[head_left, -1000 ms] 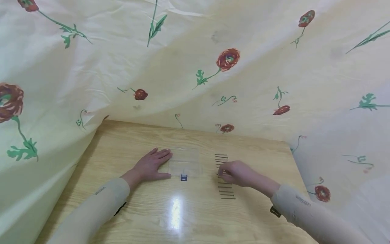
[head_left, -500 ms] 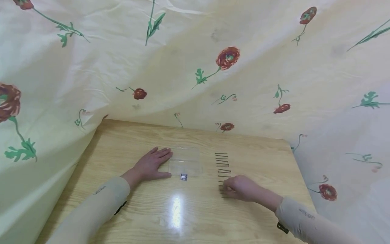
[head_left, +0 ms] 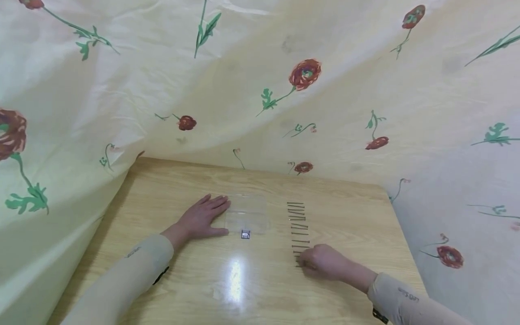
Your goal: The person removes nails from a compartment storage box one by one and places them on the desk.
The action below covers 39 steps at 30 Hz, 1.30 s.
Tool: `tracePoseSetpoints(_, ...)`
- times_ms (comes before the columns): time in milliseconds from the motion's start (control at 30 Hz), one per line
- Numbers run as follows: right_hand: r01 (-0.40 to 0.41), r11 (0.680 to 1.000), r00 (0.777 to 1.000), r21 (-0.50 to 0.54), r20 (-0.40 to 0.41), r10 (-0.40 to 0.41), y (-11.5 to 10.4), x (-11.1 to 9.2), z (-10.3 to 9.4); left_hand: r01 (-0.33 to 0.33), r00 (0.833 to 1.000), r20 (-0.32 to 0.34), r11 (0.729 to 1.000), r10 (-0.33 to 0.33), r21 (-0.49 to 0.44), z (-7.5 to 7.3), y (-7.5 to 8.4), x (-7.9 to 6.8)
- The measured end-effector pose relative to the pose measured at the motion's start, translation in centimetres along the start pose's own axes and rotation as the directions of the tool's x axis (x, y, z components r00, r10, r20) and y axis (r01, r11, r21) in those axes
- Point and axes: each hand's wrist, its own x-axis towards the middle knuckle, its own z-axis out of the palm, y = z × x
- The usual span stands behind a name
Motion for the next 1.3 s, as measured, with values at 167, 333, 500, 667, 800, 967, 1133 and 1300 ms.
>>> tracePoseSetpoints(167,-0.035,0.999,0.999,0.005,-0.011,0.036,0.1,-0.4,0.5,0.013,1.0,0.01,1.0,-0.013,0.006,-0.1,0.0,0.1)
tracePoseSetpoints(333,-0.072,0.997,0.997,0.034,-0.017,0.072,0.2,-0.9,0.9,0.019,1.0,0.015,1.0,-0.019,-0.022,0.0,0.1,0.1)
tracePoseSetpoints(500,-0.088,0.996,0.995,0.021,-0.033,0.089,0.1,-1.1,0.9,0.015,1.0,0.015,0.999,-0.014,-0.028,0.1,0.0,0.0)
tracePoseSetpoints(667,-0.103,0.995,0.994,0.008,-0.032,0.103,0.1,-1.1,0.8,0.007,1.0,0.002,1.0,-0.007,-0.023,-0.1,0.1,-0.1)
tracePoseSetpoints(800,-0.09,0.996,0.995,0.008,-0.045,0.09,0.0,-1.1,0.5,-0.007,1.0,-0.018,1.0,0.006,-0.02,-0.3,0.1,-0.1)
tracePoseSetpoints(967,-0.1,0.994,0.994,0.053,-0.048,0.103,0.1,-1.1,-0.3,0.004,1.0,0.008,1.0,-0.004,-0.012,-0.5,0.1,0.0)
tracePoseSetpoints(1133,-0.146,0.988,0.987,0.056,-0.059,0.149,0.6,-0.8,-1.5,0.013,0.999,0.032,1.0,-0.012,-0.011,-0.6,0.1,0.2)
tracePoseSetpoints(1300,-0.214,0.977,0.975,0.009,-0.058,0.214,1.4,-0.3,-3.1,0.024,0.999,0.046,0.999,-0.022,-0.024,-1.0,0.2,0.2)
